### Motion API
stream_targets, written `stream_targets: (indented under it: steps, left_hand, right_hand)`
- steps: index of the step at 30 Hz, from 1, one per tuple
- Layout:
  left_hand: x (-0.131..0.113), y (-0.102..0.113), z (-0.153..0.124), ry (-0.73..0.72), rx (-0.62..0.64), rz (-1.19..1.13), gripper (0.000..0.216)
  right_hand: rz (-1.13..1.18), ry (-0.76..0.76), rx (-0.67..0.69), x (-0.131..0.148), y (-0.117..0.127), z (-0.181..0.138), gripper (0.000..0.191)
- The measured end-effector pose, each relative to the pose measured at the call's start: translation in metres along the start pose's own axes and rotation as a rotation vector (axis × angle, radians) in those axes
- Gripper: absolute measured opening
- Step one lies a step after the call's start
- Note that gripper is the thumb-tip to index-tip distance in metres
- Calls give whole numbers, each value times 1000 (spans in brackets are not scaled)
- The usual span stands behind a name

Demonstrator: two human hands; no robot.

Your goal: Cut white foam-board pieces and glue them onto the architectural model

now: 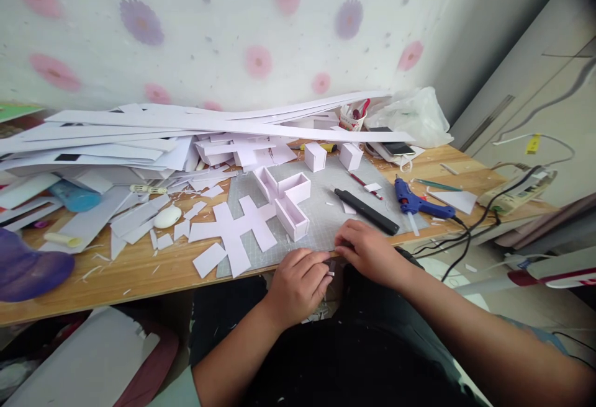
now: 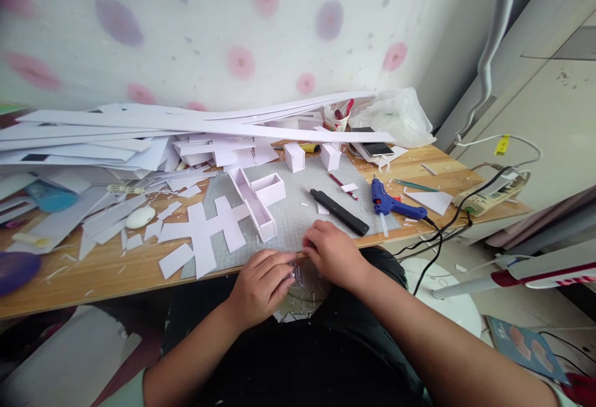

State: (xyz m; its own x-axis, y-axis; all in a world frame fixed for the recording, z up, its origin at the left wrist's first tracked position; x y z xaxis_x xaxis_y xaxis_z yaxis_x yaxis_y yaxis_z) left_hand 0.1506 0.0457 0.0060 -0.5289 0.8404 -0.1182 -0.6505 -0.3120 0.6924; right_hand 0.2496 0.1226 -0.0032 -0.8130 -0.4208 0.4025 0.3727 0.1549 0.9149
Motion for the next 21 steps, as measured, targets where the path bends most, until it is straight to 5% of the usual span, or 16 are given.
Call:
stream_targets:
  steps: [4, 9, 21]
  left_hand:
    - [0, 0, 0, 6, 5, 14, 10]
    - [1, -1, -1, 5, 9, 10, 11]
    - [0, -1, -3, -11, -3, -12, 7]
  right_hand:
    - [-245, -9, 3, 9, -8, 4, 16]
    - [-290, 13, 40, 13, -13, 6, 21]
    - [111, 129, 86, 3, 3, 1, 11]
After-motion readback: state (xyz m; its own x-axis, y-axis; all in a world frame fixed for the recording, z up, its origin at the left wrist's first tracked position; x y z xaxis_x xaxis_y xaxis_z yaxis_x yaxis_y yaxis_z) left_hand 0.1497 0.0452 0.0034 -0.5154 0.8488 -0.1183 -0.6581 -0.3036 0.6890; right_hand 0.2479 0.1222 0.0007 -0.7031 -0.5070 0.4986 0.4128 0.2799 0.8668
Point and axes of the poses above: each hand's wrist, its own z-axis towards the middle knuckle, its own y-axis out of the back of the hand, x = y × z, the point moved 9 cm from there along z, towards the middle knuckle, and after that the axes turned 12 degrees about -y, right-handed, at the moved point
